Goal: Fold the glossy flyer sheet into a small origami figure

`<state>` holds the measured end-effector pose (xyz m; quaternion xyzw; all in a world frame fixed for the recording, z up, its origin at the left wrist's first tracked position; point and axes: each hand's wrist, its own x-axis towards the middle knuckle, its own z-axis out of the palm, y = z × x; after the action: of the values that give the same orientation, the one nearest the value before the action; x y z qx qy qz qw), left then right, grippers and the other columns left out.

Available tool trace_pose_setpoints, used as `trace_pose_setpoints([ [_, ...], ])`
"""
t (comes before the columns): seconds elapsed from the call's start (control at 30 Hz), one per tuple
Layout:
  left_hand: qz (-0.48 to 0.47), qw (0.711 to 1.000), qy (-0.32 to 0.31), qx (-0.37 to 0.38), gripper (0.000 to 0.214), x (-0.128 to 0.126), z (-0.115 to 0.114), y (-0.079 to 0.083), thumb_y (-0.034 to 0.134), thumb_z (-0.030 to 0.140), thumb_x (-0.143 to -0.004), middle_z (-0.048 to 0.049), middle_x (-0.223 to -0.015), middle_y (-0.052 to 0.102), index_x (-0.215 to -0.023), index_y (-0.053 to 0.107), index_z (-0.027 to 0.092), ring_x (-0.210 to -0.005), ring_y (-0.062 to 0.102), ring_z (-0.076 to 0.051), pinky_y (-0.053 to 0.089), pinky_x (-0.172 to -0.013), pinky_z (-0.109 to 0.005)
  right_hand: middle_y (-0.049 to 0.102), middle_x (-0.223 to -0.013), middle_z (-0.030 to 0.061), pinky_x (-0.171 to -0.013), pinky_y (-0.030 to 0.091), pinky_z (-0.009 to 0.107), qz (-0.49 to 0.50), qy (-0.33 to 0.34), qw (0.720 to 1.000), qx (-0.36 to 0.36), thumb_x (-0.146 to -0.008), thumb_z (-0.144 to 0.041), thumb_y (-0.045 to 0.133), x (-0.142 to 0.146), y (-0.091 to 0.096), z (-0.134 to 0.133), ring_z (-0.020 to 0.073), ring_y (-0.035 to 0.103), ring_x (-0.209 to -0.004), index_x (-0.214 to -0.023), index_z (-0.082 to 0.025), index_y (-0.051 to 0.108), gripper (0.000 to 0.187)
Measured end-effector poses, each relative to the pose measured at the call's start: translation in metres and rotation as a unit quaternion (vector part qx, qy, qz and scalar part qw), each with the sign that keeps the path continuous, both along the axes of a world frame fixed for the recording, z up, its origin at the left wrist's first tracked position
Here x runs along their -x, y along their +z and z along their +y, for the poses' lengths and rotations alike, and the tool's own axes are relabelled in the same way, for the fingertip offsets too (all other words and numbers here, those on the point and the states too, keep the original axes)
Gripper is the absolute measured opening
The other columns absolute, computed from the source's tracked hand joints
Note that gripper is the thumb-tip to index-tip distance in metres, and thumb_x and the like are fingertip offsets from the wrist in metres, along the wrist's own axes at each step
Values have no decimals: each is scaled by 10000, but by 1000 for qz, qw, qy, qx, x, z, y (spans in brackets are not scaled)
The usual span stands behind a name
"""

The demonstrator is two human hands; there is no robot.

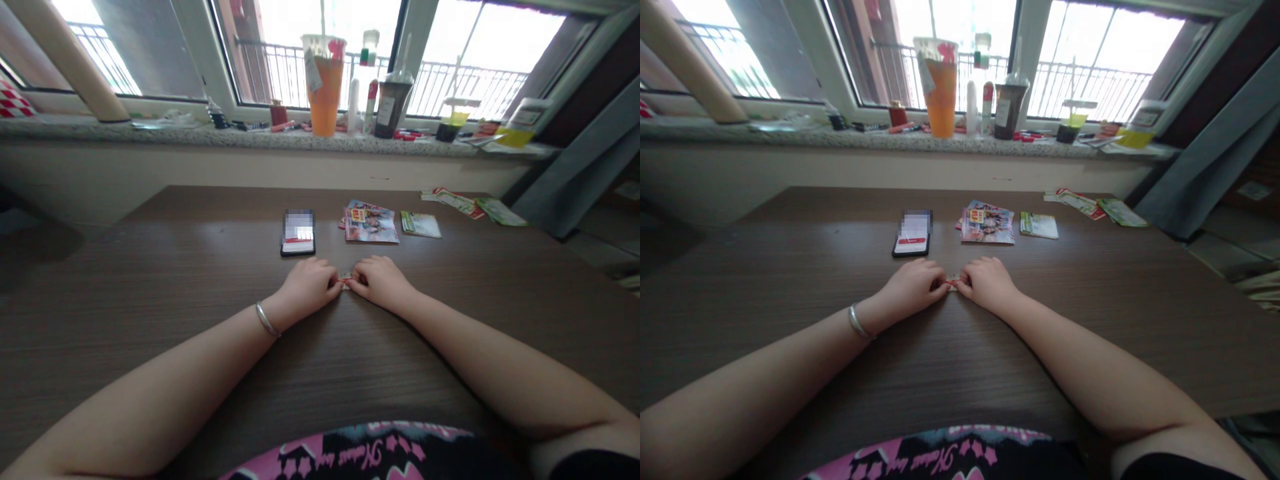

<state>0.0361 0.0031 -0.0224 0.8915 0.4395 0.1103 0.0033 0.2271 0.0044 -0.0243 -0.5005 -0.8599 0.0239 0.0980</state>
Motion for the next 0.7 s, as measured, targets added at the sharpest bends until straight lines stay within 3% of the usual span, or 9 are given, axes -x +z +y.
trace_pose_setpoints([
  [0.17,-24,995,-88,-39,148,4,3,-4,541,260,-903,-58,-853,616,-841,627,156,-818,535,-184,428,-748,-295,663,-779,50,-685,295,307,11,10,1000,5,-873,-374,584,-2,-2,2,201,545,-792,-745,-195,626,224],
  [0.3,-35,984,-167,-40,233,7,5,-2,457,252,-969,-58,-888,646,-924,673,180,-846,550,-169,438,-781,-287,653,-769,35,-680,304,289,38,20,999,22,-861,-333,587,-6,-3,3,182,522,-744,-776,-191,610,167],
  [0.7,59,979,-178,-83,216,5,-2,10,502,195,-931,-88,-893,634,-889,711,158,-829,558,-187,457,-761,-315,651,-781,28,-681,302,291,48,34,998,14,-867,-287,586,-8,-7,5,185,516,-750,-843,-192,599,98],
])
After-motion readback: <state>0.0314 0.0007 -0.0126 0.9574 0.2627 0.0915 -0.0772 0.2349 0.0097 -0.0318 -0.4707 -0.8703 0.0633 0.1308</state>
